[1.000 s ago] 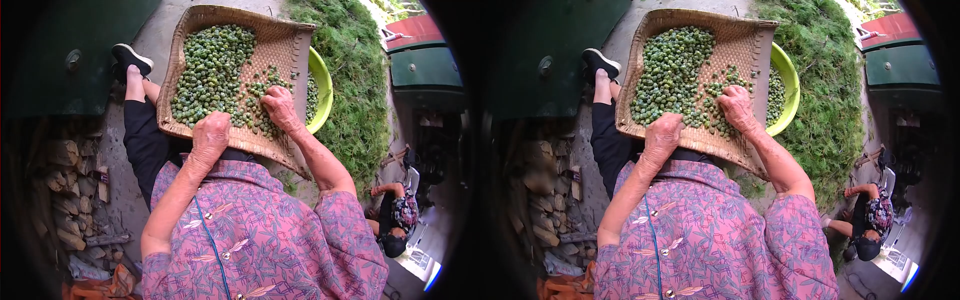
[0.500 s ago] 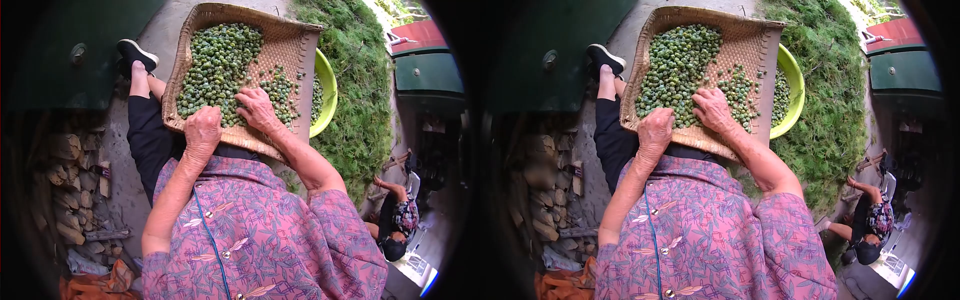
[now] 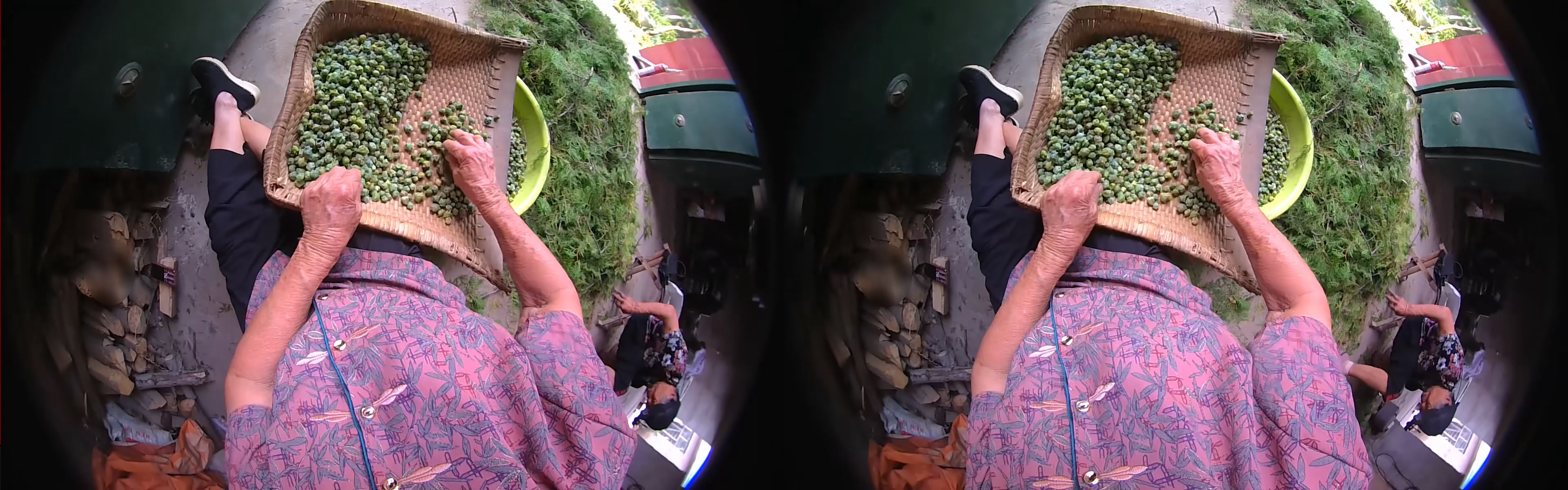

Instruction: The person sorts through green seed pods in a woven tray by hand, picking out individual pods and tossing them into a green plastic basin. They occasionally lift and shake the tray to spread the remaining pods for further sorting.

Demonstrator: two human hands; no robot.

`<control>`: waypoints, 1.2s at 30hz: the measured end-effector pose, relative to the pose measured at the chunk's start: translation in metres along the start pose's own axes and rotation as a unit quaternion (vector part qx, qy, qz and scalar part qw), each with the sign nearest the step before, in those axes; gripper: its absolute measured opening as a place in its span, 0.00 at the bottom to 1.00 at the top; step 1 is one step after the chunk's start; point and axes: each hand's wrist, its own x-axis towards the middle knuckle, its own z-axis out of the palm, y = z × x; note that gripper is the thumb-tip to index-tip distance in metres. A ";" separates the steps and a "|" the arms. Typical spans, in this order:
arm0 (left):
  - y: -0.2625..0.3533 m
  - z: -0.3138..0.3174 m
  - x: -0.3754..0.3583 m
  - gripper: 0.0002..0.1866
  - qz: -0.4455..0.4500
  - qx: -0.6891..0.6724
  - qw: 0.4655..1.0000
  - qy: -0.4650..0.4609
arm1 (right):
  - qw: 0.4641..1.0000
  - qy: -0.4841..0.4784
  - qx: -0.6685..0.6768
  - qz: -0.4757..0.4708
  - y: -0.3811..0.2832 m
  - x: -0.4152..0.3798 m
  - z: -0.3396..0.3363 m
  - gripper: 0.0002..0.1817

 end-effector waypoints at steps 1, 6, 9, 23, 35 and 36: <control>0.001 0.000 0.001 0.04 0.001 0.006 1.000 -0.002 | 0.999 0.015 -0.016 0.043 -0.003 0.005 0.001 0.07; 0.001 0.001 0.001 0.04 0.010 0.017 1.000 0.003 | 0.996 0.072 0.054 -0.013 -0.039 0.028 0.023 0.09; 0.003 0.001 0.002 0.03 0.022 0.013 0.999 0.028 | 0.994 0.081 0.055 -0.056 -0.044 0.036 0.046 0.13; 0.001 0.003 0.001 0.06 0.034 0.010 0.998 0.055 | 0.989 0.140 0.052 0.001 -0.046 0.038 0.057 0.12; 0.000 0.003 0.000 0.04 0.020 0.017 0.999 0.018 | 0.985 0.165 -0.001 0.041 -0.033 0.038 0.062 0.10; 0.000 0.003 0.000 0.04 0.019 0.018 1.000 0.016 | 0.983 0.171 0.050 0.035 -0.037 0.038 0.058 0.10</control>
